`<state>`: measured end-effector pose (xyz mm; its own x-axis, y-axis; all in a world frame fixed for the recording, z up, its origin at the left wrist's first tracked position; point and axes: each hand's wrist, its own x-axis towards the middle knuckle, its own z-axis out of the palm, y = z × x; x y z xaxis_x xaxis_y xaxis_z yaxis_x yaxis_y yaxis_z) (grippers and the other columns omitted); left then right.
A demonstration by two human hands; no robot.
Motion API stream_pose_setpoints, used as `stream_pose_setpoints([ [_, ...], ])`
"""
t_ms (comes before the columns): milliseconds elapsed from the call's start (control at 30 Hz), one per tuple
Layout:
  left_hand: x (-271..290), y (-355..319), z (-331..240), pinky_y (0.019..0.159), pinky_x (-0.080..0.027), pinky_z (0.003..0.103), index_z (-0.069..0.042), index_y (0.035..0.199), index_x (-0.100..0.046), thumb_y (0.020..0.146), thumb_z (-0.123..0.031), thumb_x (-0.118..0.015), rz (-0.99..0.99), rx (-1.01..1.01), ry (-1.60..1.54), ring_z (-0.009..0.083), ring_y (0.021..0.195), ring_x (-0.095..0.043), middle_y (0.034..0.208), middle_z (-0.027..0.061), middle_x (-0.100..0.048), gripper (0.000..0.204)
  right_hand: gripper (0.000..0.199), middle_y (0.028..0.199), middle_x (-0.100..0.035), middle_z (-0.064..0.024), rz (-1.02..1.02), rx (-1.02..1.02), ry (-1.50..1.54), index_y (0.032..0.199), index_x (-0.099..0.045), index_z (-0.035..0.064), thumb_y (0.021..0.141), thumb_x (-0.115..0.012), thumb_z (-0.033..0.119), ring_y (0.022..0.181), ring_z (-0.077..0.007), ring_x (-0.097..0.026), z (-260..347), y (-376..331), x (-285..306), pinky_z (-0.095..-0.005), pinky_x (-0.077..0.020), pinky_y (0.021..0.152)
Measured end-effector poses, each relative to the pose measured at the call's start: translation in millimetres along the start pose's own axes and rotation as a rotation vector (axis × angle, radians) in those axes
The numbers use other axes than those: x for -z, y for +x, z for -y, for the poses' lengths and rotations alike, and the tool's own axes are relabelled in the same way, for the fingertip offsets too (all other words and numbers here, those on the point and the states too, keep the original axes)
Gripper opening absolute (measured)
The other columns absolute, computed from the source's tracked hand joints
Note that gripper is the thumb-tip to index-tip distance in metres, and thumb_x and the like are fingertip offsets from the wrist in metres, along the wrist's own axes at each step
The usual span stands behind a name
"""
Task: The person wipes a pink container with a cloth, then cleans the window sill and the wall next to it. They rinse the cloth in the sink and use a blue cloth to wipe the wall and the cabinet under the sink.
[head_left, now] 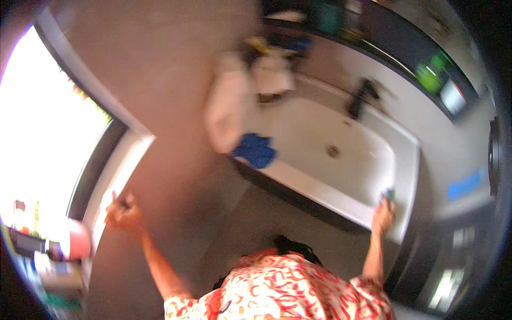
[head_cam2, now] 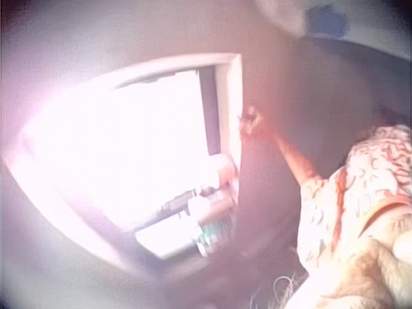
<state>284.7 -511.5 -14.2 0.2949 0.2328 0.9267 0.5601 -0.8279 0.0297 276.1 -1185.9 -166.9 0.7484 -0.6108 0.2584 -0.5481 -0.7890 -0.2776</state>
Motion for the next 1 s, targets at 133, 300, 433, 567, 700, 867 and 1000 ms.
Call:
stream_pose_setpoints([
  [133,16.7,4.4,-40.3,0.103,-0.018,0.051,-0.012,0.115,-0.061,0.072,-0.037,-0.07,0.046,0.038,0.022,0.0264,0.11,-0.047,0.109,0.008,-0.056,0.05,0.025,0.096,-0.061,-0.0188,0.015,0.15,0.464,0.104,-0.06,-0.0025,0.082,-0.055,0.006,0.088,-0.0324,-0.058,16.5,1.7,-3.7,-0.0408,-0.0456,0.079],
  [300,35.0,5.0,-36.0,0.102,-0.019,0.049,-0.01,0.111,-0.058,0.071,-0.04,-0.071,0.093,0.067,-0.298,0.0245,0.109,-0.049,0.114,0.0071,-0.055,0.052,0.025,0.087,-0.058,-0.0058,0.445,0.088,1.087,0.105,-0.058,-0.0043,0.084,-0.059,0.01,0.083,-0.015,-0.053,186.9,-48.8,52.4,-0.0301,-0.0439,0.076],
  [433,45.4,16.2,-16.5,0.102,-0.018,0.047,-0.011,0.106,-0.059,0.072,-0.036,-0.071,0.024,-0.016,-0.254,0.023,0.111,-0.05,0.11,0.0065,-0.057,0.044,0.016,0.095,-0.055,-0.0115,0.353,0.931,1.28,0.096,-0.059,0.0001,0.082,-0.057,0.007,0.086,-0.0201,-0.054,341.8,-87.8,101.2,-0.0294,-0.0451,0.074],
  [567,43.2,34.6,30.1,0.104,-0.018,0.049,-0.015,0.095,-0.062,0.073,-0.025,-0.07,-0.005,-0.051,-0.249,0.0224,0.109,-0.053,0.106,0.0023,-0.06,0.025,0.017,0.103,-0.05,-0.0152,-0.026,1.429,1.32,0.091,-0.057,-0.0004,0.075,-0.063,0.001,0.094,-0.0283,-0.052,480.0,-153.7,171.6,-0.035,-0.045,0.08],
  [700,38.2,40.0,28.0,0.1,-0.027,0.05,-0.016,0.087,-0.063,0.072,-0.022,-0.069,0.072,-0.095,-0.24,0.0212,0.104,-0.055,0.1,0.0003,-0.061,0.017,0.02,0.105,-0.053,-0.0171,-0.252,1.434,0.923,0.097,-0.06,-0.0003,0.077,-0.059,-0.002,0.088,-0.0287,-0.053,586.1,-168.2,158.5,-0.0376,-0.0477,0.078],
  [867,34.5,28.2,35.0,0.092,-0.032,0.045,-0.015,0.083,-0.061,0.075,-0.037,-0.065,-0.102,-0.158,-0.292,0.021,0.095,-0.054,0.098,0.0015,-0.061,0.024,0.014,0.091,-0.06,-0.014,-0.157,1.354,0.492,0.088,-0.063,0.001,0.079,-0.056,0.009,0.085,-0.029,-0.055,619.9,-168.2,105.5,-0.0387,-0.0468,0.079],
  [1000,31.8,25.6,45.6,0.088,-0.035,0.046,-0.011,0.093,-0.055,0.081,-0.049,-0.055,-0.159,-0.243,-0.405,0.0251,0.091,-0.053,0.098,0.0061,-0.06,0.039,0.023,0.095,-0.058,-0.0139,-0.051,1.466,0.483,0.09,-0.064,0.0024,0.082,-0.054,0.021,0.092,-0.03,-0.052,629.1,-194.1,112.8,-0.0415,-0.0448,0.082],
])
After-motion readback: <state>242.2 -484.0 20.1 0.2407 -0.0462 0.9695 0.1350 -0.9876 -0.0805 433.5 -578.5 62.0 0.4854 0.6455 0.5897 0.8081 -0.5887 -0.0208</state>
